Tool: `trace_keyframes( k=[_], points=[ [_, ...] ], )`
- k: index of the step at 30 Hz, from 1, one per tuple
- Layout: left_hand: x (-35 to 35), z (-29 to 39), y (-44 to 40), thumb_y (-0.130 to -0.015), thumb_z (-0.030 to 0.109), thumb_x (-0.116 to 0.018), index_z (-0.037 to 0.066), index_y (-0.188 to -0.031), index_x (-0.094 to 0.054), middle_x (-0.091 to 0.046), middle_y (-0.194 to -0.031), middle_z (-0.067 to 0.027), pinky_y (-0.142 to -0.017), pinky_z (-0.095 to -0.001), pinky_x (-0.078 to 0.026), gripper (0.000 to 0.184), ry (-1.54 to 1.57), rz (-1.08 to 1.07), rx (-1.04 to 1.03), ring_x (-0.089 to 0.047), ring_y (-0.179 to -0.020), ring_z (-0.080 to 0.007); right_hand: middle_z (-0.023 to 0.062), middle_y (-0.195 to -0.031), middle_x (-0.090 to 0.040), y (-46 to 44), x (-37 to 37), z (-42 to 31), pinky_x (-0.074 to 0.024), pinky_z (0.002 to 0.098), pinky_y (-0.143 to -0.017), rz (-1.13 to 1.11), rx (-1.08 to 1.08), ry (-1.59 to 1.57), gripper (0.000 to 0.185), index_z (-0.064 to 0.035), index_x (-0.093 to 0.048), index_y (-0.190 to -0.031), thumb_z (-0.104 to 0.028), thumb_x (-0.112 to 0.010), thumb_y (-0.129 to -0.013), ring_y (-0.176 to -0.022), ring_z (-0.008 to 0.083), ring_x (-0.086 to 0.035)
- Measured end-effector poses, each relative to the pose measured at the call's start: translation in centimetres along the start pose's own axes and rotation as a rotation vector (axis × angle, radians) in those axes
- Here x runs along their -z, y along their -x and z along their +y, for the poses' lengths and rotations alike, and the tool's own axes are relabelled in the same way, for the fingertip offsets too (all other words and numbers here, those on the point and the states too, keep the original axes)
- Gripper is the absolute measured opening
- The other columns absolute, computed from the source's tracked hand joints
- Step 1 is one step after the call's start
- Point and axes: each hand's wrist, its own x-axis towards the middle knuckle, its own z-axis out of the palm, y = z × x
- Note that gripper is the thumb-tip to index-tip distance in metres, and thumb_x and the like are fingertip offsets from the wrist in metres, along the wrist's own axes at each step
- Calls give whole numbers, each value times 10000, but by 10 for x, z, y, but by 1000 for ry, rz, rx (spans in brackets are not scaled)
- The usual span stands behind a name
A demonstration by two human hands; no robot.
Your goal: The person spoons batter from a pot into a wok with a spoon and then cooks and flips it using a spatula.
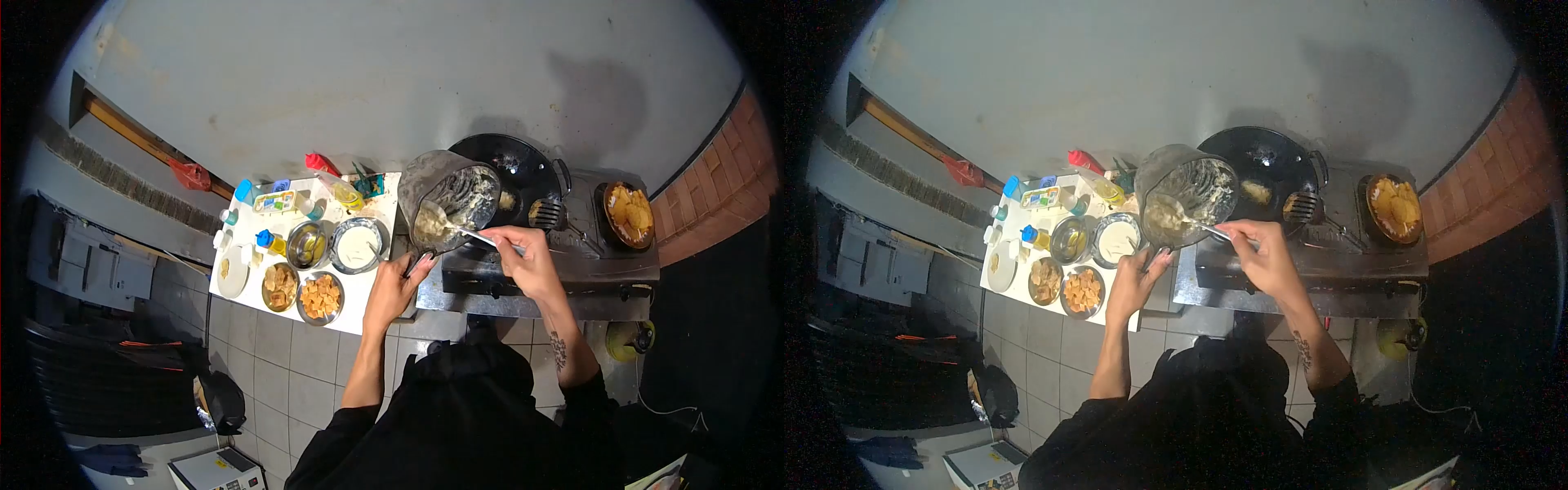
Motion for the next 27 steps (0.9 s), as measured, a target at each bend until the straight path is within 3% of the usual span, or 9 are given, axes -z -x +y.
trace_keyframes(
  k=[1,2,5,7,8,11,17,25,27],
  points=[
    [0,0,-1,-926,290,-672,-71,-777,-605,-453,-558,-246,-475,-406,-335,397,15,14,3,-329,-455,-290,28,-750,-632,0,2,-5,-408,260,-526,-31,-220,-218,209,54,-677,-1076,-63,-535,-978,-531,103,-468],
    [0,1,-2,-928,290,-669,-73,-792,-615,-450,-551,-239,-474,-405,-333,391,31,30,7,-332,-449,-259,28,-750,-632,0,2,-10,-408,260,-526,-31,-219,-217,209,54,-677,-1076,-63,-535,-978,-531,103,-468],
    [6,11,-2,-929,291,-669,-70,-830,-640,-454,-543,-229,-474,-399,-332,375,6,-16,69,-331,-455,-248,50,-710,-627,1,1,-26,-390,281,-515,86,-8,78,210,52,-673,-1074,-79,-540,-978,-542,81,-460],
    [6,1,-1,-926,294,-672,-65,-830,-643,-461,-542,-225,-474,-396,-335,372,-22,-19,66,-348,-449,-243,123,-693,-642,1,6,-36,-398,322,-507,182,167,435,199,46,-666,-1069,-69,-538,-970,-505,153,-531],
    [5,-2,0,-923,296,-675,-60,-831,-646,-468,-540,-222,-473,-393,-337,369,-49,-23,62,-365,-443,-238,123,-693,-642,1,9,-43,-398,322,-507,183,164,437,199,46,-666,-1069,-69,-538,-970,-505,153,-531],
    [5,2,-2,-915,301,-683,-52,-804,-636,-482,-549,-226,-475,-399,-339,374,-23,46,50,-404,-437,-293,241,-796,-659,-3,14,-54,-463,390,-560,186,259,670,207,52,-652,-1085,-36,-548,-929,-619,372,-633],
    [9,8,-4,-883,255,-714,-65,-837,-658,-542,-622,-256,-541,-428,-408,328,-197,70,27,-503,-535,-402,236,-768,-638,0,12,-42,-492,434,-575,-20,410,1138,321,94,-617,-1147,33,-563,-836,-640,379,-641],
    [10,4,-9,-887,298,-709,-52,-820,-658,-527,-605,-261,-529,-443,-399,360,-197,64,55,-491,-573,-452,247,-750,-643,9,-6,-17,-489,398,-564,-1,220,702,298,88,-632,-1130,36,-562,-845,-637,371,-653],
    [10,3,-10,-899,325,-695,-39,-811,-663,-523,-582,-255,-517,-449,-395,376,-180,62,64,-498,-575,-456,244,-765,-645,10,-14,-17,-453,312,-555,39,51,613,212,80,-656,-1079,39,-562,-894,-631,180,-655]
  ],
)
